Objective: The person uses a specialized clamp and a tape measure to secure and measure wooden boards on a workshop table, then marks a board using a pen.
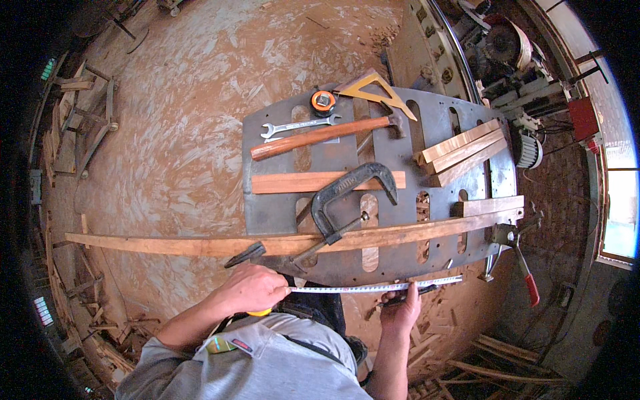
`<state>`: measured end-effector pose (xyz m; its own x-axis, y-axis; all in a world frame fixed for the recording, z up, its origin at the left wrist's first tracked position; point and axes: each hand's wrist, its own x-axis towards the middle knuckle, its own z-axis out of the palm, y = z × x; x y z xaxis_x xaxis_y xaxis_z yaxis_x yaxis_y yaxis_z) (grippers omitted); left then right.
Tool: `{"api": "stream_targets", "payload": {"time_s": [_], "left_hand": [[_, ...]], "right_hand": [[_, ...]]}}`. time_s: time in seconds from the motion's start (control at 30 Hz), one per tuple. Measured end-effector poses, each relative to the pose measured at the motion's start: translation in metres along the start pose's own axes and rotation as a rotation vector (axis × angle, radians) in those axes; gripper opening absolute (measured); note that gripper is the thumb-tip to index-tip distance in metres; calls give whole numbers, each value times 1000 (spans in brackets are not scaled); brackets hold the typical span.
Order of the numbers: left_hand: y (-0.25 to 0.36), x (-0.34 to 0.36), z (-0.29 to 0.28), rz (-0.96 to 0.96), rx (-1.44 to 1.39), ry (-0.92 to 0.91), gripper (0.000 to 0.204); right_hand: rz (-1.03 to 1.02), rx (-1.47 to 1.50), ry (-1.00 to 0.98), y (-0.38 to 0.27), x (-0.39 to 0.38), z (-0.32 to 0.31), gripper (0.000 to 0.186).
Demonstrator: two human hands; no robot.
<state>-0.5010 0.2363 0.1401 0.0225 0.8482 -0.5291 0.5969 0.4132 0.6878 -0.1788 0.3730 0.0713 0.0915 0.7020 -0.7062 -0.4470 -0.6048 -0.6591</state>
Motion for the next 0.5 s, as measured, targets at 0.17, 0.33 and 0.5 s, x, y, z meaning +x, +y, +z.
{"api": "stream_targets", "payload": {"time_s": [0.17, 0.33, 0.5], "left_hand": [[-1, 0, 3, 27, -7, 14, 35], [1, 1, 3, 17, -7, 3, 35], [1, 2, 3, 14, -3, -18, 35]], "right_hand": [[-10, -12, -60, 1, 7, -12, 24], [-17, -21, -38, -1, 6, -10, 23], [-4, -4, -68, -1, 7, -13, 23]]}}
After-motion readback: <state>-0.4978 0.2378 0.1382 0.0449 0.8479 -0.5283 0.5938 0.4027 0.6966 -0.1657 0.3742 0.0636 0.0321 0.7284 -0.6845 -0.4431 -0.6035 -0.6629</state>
